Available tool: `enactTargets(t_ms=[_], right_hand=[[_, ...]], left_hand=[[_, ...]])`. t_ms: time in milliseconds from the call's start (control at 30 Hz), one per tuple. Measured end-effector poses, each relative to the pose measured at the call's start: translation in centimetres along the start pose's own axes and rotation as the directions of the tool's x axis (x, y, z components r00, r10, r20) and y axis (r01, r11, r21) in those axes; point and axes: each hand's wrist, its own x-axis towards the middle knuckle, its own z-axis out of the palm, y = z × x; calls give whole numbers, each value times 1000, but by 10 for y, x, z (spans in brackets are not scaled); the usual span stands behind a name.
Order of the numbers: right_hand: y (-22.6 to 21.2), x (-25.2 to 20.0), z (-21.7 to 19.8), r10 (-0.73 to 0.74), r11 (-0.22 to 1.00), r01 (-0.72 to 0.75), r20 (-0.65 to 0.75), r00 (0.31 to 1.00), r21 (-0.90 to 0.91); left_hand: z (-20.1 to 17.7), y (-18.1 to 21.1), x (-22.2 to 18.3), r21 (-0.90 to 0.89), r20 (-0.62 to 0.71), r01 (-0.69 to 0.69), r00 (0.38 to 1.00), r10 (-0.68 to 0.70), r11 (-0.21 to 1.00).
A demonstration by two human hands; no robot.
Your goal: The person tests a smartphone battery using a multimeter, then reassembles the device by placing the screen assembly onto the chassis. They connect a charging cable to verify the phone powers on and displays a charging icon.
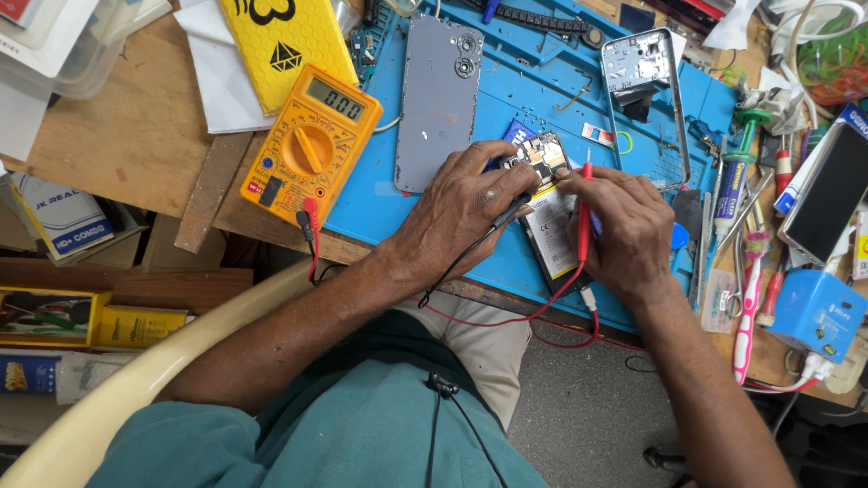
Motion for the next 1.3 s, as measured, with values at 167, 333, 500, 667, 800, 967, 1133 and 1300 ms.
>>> enactTargets(t_ms=[167,333,500,667,800,967,1133,1300], right_hand=[[-3,0,-1,29,998,-26,46,999,-51],[6,1,1,329,871,-313,24,944,379],[-3,-2,-1,153,979,-154,13,988,132],[-10,4,-4,10,998,-7,40,999,-57],[-16,4,-6,-21,993,26,38,999,-118],[-19,-3,-21,434,854,-437,76,898,283],[-67,-56,-49,349,930,-309,-210,913,201],[-141,-80,-22,9,998,-14,78,997,61]], left_hand=[[0,0,-1,7,7,-11,1000,11,1000],[0,0,1,17,13,-21,1000,21,1000],[2,0,-2,21,5,4,1000,-4,1000],[4,-3,-3,6,-2,11,1000,-11,1000],[2,-1,-1,-7,-13,4,1000,-4,1000],[-18,19,0,-119,-158,-44,987,25,992],[-76,44,-59,-162,136,50,990,-28,985],[-109,52,-93,93,676,173,712,-189,981]])
